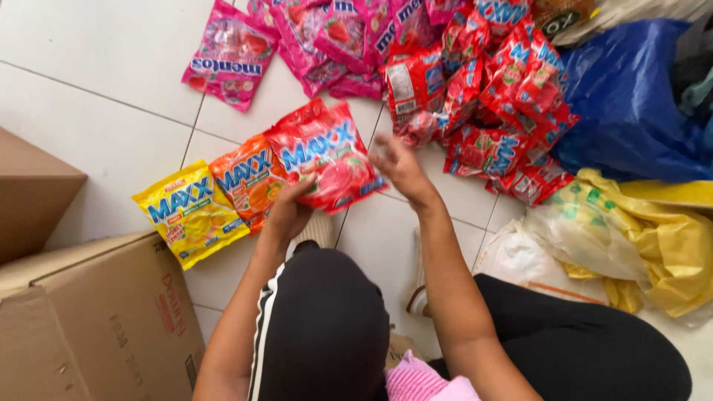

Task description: Sorting and organizing various large bags of candy and snacks on the floor for inventory management.

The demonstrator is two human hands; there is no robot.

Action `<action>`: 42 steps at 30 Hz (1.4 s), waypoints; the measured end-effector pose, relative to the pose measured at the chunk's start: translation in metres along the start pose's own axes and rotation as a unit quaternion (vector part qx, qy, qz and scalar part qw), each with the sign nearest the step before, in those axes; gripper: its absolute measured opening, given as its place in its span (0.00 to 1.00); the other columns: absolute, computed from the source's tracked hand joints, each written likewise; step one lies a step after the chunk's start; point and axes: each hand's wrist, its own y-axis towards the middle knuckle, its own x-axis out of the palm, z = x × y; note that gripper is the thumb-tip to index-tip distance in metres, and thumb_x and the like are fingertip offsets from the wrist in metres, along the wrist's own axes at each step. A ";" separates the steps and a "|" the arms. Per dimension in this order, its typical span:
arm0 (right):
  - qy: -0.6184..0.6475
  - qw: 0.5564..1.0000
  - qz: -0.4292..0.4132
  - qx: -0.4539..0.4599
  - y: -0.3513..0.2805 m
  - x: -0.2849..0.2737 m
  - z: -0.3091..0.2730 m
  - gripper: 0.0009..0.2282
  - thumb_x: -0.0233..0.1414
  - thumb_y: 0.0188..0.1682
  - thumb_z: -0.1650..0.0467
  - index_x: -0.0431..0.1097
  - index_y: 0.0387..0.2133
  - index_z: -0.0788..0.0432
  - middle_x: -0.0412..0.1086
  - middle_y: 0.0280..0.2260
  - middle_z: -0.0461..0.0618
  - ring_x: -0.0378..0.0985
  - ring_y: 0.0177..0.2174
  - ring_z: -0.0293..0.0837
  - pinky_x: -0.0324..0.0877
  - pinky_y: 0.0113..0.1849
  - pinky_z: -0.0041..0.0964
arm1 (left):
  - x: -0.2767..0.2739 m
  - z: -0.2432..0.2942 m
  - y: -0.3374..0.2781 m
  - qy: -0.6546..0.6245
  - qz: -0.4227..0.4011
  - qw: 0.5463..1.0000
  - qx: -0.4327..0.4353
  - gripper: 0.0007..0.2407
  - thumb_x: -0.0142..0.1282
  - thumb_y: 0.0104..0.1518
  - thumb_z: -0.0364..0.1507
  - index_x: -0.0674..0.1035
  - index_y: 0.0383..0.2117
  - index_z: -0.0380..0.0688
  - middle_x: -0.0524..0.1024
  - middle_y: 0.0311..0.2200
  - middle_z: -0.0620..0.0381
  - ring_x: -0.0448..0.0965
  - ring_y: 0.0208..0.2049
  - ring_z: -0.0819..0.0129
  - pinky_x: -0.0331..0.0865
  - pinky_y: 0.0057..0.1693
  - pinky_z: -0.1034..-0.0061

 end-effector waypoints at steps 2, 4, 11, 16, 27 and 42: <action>0.083 0.992 -0.092 0.010 -0.012 0.013 -0.019 0.25 0.60 0.49 0.66 0.63 0.59 0.60 0.70 0.47 0.46 0.74 0.46 0.38 0.72 0.47 0.37 | -0.006 -0.002 0.006 -0.029 0.016 0.999 -0.036 0.19 0.62 0.56 0.31 0.74 0.54 0.42 0.80 0.49 0.55 0.82 0.50 0.66 0.76 0.57 0.68; 0.169 0.968 -0.183 0.034 -0.031 0.033 -0.035 0.28 0.62 0.46 0.68 0.61 0.60 0.59 0.71 0.51 0.47 0.74 0.49 0.39 0.71 0.51 0.37 | -0.024 -0.012 0.004 -0.061 0.040 0.994 -0.081 0.19 0.61 0.55 0.33 0.75 0.53 0.43 0.81 0.49 0.58 0.83 0.49 0.70 0.77 0.56 0.72; 0.100 0.985 -0.136 0.035 -0.004 0.034 0.045 0.30 0.61 0.42 0.75 0.61 0.61 0.63 0.73 0.45 0.50 0.77 0.39 0.40 0.75 0.39 0.34 | -0.016 -0.011 -0.010 0.231 0.154 0.960 0.038 0.21 0.65 0.55 0.34 0.74 0.53 0.39 0.79 0.46 0.53 0.81 0.43 0.68 0.78 0.49 0.72; 0.180 0.977 -0.061 0.096 0.005 0.035 0.051 0.26 0.60 0.48 0.74 0.62 0.61 0.65 0.75 0.41 0.47 0.76 0.35 0.36 0.71 0.32 0.30 | -0.018 -0.020 0.008 0.328 0.117 0.929 0.123 0.23 0.69 0.53 0.30 0.74 0.54 0.37 0.80 0.48 0.52 0.81 0.48 0.69 0.75 0.54 0.74; -0.003 0.999 0.027 0.045 0.075 0.058 0.088 0.21 0.55 0.49 0.79 0.67 0.59 0.61 0.76 0.44 0.45 0.76 0.40 0.36 0.73 0.41 0.31 | -0.004 0.006 0.010 0.510 0.341 0.789 0.021 0.27 0.70 0.50 0.35 0.73 0.57 0.45 0.82 0.30 0.45 0.82 0.31 0.61 0.73 0.40 0.69; -0.121 0.990 0.064 -0.025 0.078 0.058 0.109 0.16 0.55 0.48 0.78 0.73 0.51 0.58 0.80 0.37 0.50 0.83 0.37 0.37 0.77 0.39 0.33 | -0.012 -0.008 0.078 0.800 0.103 0.528 0.267 0.24 0.54 0.63 0.49 0.74 0.64 0.59 0.59 0.70 0.47 0.49 0.72 0.40 0.41 0.73 0.46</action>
